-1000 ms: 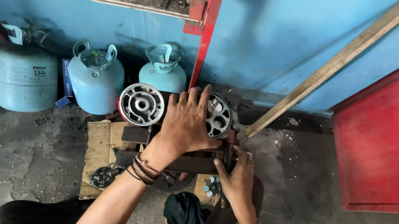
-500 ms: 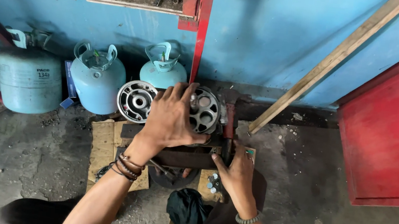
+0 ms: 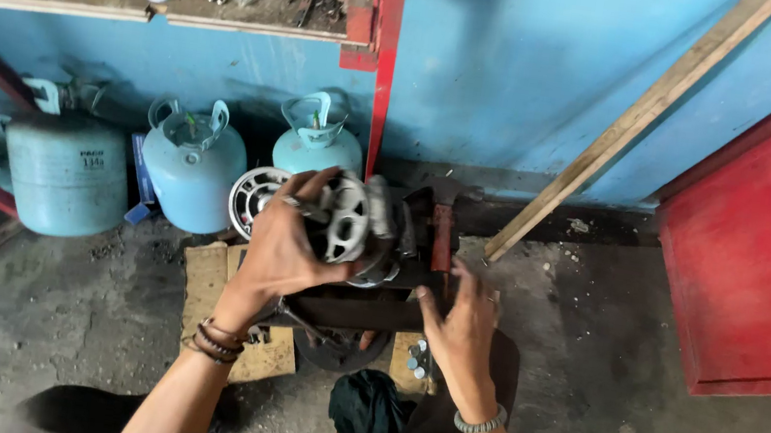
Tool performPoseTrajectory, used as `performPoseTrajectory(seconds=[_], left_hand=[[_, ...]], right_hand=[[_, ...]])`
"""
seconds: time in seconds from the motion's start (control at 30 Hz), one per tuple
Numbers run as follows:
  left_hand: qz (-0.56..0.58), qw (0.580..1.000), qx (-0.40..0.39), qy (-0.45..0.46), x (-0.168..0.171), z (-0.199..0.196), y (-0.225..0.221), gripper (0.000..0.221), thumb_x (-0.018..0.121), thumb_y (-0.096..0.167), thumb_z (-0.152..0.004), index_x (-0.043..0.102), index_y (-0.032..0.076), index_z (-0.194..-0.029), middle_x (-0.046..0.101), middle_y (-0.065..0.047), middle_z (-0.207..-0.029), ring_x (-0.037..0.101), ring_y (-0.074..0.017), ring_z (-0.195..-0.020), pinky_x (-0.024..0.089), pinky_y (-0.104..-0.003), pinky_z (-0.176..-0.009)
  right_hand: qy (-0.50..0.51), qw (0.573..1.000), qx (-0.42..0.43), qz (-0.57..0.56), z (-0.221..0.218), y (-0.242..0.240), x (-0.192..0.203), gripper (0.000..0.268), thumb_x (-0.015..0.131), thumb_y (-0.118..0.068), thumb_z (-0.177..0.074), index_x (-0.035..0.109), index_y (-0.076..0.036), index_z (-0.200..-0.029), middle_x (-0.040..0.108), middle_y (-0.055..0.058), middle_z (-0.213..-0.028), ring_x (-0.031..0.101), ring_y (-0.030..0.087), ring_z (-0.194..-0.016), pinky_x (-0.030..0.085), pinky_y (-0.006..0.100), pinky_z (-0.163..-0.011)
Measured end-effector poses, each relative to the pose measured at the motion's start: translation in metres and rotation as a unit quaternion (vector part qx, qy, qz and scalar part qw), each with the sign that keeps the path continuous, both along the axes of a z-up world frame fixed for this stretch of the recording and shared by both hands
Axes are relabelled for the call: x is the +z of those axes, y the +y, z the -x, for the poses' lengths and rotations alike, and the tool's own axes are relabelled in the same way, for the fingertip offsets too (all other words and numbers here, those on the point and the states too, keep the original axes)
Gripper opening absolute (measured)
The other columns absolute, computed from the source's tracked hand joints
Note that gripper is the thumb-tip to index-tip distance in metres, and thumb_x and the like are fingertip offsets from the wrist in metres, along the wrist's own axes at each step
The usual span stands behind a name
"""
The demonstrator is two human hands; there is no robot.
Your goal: Disassembling and reassembling an automotive AC compressor on a workshop floor
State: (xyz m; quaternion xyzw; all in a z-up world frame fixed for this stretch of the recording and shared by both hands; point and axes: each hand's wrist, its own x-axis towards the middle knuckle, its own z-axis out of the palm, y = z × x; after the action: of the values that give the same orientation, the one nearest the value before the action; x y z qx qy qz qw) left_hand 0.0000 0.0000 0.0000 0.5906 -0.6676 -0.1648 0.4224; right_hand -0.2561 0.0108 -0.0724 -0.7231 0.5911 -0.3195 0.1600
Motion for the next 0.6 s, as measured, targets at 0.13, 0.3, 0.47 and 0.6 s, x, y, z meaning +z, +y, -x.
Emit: performPoseTrajectory(seconds=[0.13, 0.3, 0.47, 0.6], left_hand=[[0.031, 0.995, -0.020, 0.095, -0.004, -0.006, 0.006, 0.115, 0.090, 0.045, -0.043, 0.054, 0.005, -0.145, 0.062, -0.027, -0.128, 0.062, -0.0499, -0.118, 0.047, -0.060, -0.104], [0.040, 0.986, -0.045, 0.153, -0.019, -0.009, 0.005, 0.115, 0.090, 0.040, -0.043, 0.054, -0.001, -0.144, 0.062, -0.029, -0.127, 0.061, -0.0476, -0.120, 0.044, -0.058, -0.106], [0.043, 0.979, -0.062, 0.188, -0.031, -0.013, 0.001, 0.115, 0.089, 0.038, -0.044, 0.052, -0.004, -0.144, 0.061, -0.031, -0.128, 0.060, -0.0457, -0.122, 0.043, -0.057, -0.106], [0.033, 0.974, -0.060, 0.216, -0.043, -0.018, 0.002, 0.116, 0.088, 0.037, -0.045, 0.050, -0.005, -0.146, 0.060, -0.031, -0.129, 0.060, -0.0441, -0.122, 0.042, -0.056, -0.107]], right_hand=[[0.003, 0.998, 0.062, 0.007, -0.011, -0.017, -0.013, 0.073, 0.080, -0.031, -0.080, 0.051, -0.003, -0.141, 0.064, 0.026, -0.123, 0.059, 0.049, -0.118, 0.039, 0.067, -0.101], [-0.040, 0.974, 0.175, -0.136, -0.024, -0.026, 0.009, 0.092, 0.080, -0.025, -0.081, 0.030, -0.001, -0.154, 0.051, 0.033, -0.142, 0.044, 0.053, -0.134, 0.026, 0.078, -0.105], [-0.054, 0.968, 0.214, -0.123, -0.028, -0.031, 0.060, 0.121, 0.097, -0.033, -0.059, 0.029, -0.001, -0.153, 0.036, 0.035, -0.153, 0.030, 0.060, -0.139, 0.025, 0.070, -0.114], [-0.040, 0.967, 0.238, -0.083, -0.030, -0.054, 0.014, 0.122, 0.101, -0.033, -0.050, 0.038, -0.002, -0.149, 0.052, 0.024, -0.144, 0.014, 0.058, -0.147, 0.028, 0.061, -0.117]])
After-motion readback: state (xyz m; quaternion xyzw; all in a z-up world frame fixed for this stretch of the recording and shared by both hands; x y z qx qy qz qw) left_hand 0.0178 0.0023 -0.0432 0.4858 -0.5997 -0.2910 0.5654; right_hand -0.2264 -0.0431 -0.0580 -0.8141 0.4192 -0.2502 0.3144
